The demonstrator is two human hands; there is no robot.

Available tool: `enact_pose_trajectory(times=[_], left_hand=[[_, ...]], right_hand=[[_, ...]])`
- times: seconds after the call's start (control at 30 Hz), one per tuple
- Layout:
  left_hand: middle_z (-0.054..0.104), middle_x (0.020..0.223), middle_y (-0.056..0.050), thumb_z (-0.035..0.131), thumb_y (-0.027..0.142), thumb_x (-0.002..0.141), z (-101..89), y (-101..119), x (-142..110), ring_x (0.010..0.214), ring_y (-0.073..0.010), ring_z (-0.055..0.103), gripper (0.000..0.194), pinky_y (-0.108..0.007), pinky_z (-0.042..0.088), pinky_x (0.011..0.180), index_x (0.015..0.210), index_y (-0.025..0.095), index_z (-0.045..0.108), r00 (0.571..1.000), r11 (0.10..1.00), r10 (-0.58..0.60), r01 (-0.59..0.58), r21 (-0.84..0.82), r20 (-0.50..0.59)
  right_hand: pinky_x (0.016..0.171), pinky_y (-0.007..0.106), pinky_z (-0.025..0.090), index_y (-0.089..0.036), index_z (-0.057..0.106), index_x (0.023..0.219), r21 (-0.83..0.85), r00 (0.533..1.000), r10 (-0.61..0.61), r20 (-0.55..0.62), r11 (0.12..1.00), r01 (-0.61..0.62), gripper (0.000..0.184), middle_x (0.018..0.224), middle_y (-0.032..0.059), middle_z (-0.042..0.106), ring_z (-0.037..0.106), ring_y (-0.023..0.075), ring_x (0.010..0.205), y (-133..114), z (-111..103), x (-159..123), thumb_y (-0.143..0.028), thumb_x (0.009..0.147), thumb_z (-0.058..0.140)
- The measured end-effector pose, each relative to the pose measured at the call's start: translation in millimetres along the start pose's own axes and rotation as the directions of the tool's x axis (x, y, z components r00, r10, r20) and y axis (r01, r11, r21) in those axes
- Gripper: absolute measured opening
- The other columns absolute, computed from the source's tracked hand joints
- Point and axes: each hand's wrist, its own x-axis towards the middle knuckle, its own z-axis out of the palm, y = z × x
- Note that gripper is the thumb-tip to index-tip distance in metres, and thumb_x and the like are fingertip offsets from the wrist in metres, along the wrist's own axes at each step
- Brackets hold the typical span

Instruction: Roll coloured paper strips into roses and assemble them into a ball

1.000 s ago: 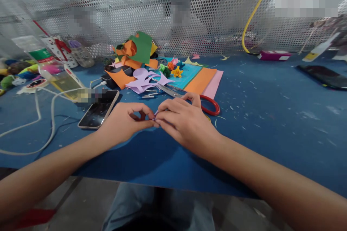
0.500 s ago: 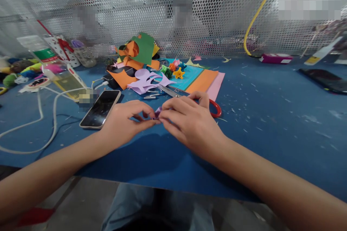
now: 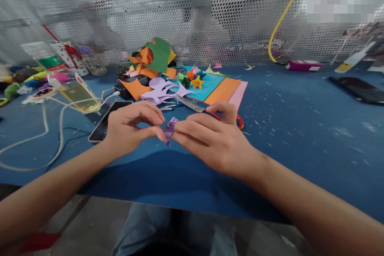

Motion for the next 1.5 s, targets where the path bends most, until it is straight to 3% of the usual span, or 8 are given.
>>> enact_pose_trajectory(times=[0.17,0.27,0.4,0.5,0.6,0.73,1.17,1.5], left_hand=[[0.066,0.079,-0.003,0.077,0.027,0.068,-8.8,1,3,0.072,-0.0127,0.062,0.02,-0.02,0.053,0.059,0.078,0.015,0.065,0.922,0.956,-0.288,0.292,0.024,0.259],[0.068,0.08,-0.004,0.072,0.028,0.073,-9.8,2,4,0.073,-0.0127,0.064,0.015,-0.019,0.053,0.061,0.08,0.015,0.067,0.885,0.941,-0.337,0.325,0.092,0.322],[0.071,0.077,-0.003,0.068,0.021,0.076,-6.0,2,3,0.069,-0.0116,0.065,0.008,-0.018,0.053,0.059,0.081,0.016,0.069,0.927,0.96,-0.263,0.223,0.17,0.266],[0.072,0.073,-0.002,0.068,0.016,0.075,-0.7,3,-1,0.063,-0.01,0.065,0.013,-0.017,0.054,0.059,0.088,0.016,0.07,0.967,0.967,-0.168,0.125,0.22,0.189],[0.074,0.076,-0.001,0.067,0.017,0.077,4.1,3,-5,0.066,-0.0114,0.068,0.025,-0.019,0.057,0.066,0.102,0.018,0.069,0.981,0.957,-0.125,0.08,0.28,0.148],[0.076,0.081,-0.002,0.064,0.016,0.079,7.0,4,-7,0.07,-0.0139,0.07,0.026,-0.021,0.057,0.067,0.105,0.017,0.068,0.978,0.932,-0.124,0.057,0.359,0.167],[0.076,0.083,-0.002,0.067,0.023,0.078,11.5,2,-8,0.075,-0.0169,0.072,0.017,-0.023,0.059,0.07,0.093,0.018,0.072,0.926,0.918,-0.36,0.33,0.22,0.116],[0.072,0.072,0.002,0.07,0.019,0.074,13.6,8,-6,0.063,-0.0099,0.066,0.007,-0.017,0.055,0.061,0.08,0.018,0.068,0.943,0.925,-0.316,0.281,0.255,0.107]], right_hand=[[0.077,0.031,0.035,-0.025,0.061,0.085,-0.095,0.991,-0.123,-0.051,0.989,0.118,0.02,0.076,-0.0116,0.073,0.062,0.0071,0.069,-3,-9,8,-0.011,0.093,0.049],[0.077,0.029,0.035,-0.025,0.062,0.083,-0.079,0.982,-0.184,-0.042,0.98,0.18,0.024,0.078,-0.0118,0.073,0.063,0.0067,0.07,-3,-9,10,-0.009,0.093,0.047],[0.079,0.033,0.035,-0.026,0.061,0.086,0.077,0.998,0.054,0.04,0.995,-0.057,0.014,0.088,-0.0036,0.072,0.064,0.0138,0.081,-1,-3,9,-0.022,0.092,0.05],[0.08,0.039,0.034,-0.025,0.062,0.085,0.207,0.938,0.335,0.095,0.915,-0.347,0.011,0.092,0.0032,0.068,0.063,0.0199,0.085,-1,5,7,-0.034,0.088,0.056],[0.081,0.041,0.034,-0.024,0.063,0.083,0.286,0.88,0.443,0.172,0.832,-0.475,0.009,0.093,0.0048,0.065,0.061,0.0225,0.091,-1,12,6,-0.032,0.084,0.06],[0.081,0.04,0.033,-0.024,0.063,0.074,0.335,0.863,0.458,0.212,0.796,-0.505,0.007,0.089,0.0028,0.065,0.061,0.0203,0.086,-1,16,4,-0.024,0.08,0.061],[0.078,0.039,0.03,-0.023,0.062,0.078,0.265,0.9,0.388,0.197,0.863,-0.43,0.012,0.088,0.0015,0.065,0.059,0.0179,0.081,-2,15,4,-0.02,0.088,0.055],[0.079,0.039,0.03,-0.023,0.064,0.078,0.305,0.902,0.398,0.169,0.849,-0.432,0.007,0.087,0.001,0.066,0.06,0.0175,0.081,-7,15,6,-0.022,0.085,0.06]])
